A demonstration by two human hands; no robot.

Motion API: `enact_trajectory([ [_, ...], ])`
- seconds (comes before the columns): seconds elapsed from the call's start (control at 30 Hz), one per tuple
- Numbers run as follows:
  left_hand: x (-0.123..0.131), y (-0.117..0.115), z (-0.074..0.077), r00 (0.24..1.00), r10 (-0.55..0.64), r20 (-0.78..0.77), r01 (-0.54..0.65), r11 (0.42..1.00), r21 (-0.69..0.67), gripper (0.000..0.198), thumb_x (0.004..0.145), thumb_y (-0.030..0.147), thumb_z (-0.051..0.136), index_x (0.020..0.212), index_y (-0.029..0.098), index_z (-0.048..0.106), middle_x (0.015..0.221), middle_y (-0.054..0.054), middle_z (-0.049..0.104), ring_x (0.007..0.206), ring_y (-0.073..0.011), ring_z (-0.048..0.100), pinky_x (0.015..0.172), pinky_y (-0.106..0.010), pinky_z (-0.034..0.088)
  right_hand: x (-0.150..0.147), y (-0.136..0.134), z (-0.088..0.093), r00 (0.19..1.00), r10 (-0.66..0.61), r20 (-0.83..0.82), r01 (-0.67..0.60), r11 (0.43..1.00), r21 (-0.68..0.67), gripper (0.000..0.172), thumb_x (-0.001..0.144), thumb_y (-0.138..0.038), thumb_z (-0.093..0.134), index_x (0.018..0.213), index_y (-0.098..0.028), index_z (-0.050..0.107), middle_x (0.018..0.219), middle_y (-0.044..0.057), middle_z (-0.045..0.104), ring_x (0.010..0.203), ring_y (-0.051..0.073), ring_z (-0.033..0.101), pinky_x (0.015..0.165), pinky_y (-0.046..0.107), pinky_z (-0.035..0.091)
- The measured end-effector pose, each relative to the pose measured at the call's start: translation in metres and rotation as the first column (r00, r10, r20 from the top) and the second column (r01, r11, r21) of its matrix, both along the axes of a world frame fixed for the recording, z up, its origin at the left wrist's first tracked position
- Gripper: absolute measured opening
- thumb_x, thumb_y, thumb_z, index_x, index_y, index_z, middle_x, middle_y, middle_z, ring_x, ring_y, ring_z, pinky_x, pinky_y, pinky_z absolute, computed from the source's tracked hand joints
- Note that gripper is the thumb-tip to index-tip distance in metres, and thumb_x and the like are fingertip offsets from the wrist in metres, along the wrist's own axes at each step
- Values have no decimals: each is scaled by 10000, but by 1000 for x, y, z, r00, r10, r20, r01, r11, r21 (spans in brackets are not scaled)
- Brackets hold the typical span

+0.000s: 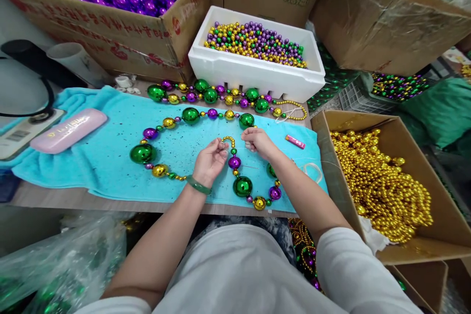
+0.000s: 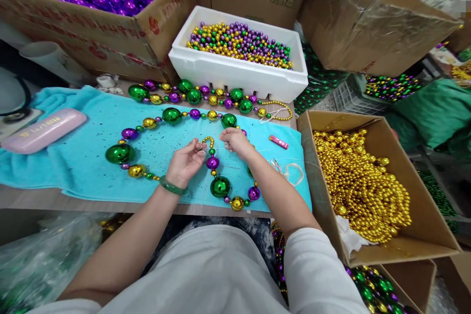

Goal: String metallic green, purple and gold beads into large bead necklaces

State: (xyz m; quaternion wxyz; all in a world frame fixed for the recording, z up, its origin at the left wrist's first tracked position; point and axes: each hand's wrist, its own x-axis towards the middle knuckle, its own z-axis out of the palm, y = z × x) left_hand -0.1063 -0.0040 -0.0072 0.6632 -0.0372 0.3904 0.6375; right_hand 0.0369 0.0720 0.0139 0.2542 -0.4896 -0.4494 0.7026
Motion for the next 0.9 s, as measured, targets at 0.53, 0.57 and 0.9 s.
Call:
enact_trajectory([
  [0.53,-1,-2,-1,869,-226,-441,206,974,-93,106,680,158,743,763,110,698,690,-40,660,636,-87,582,470,-152,371,1,-3,19,999,25,-44,-18,989,150,117,656,-179,583,632,-185,468,387,-96,358,322,49,301,343,190,187],
  [0.57,-3,0,1,915,-194,-355,174,981,-87,77,696,153,724,757,121,690,681,-30,652,622,-82,577,464,-152,369,0,-4,19,998,23,-55,-15,988,153,119,657,-179,584,633,-186,468,388,-98,356,322,47,295,345,191,186],
  [0.9,-2,0,-15,508,-349,-788,302,928,-217,90,639,233,733,693,160,735,638,-19,671,595,-119,542,526,-218,386,1,-6,3,999,-13,-51,16,998,64,167,626,-198,622,642,-194,456,386,-104,357,320,46,299,344,184,165],
])
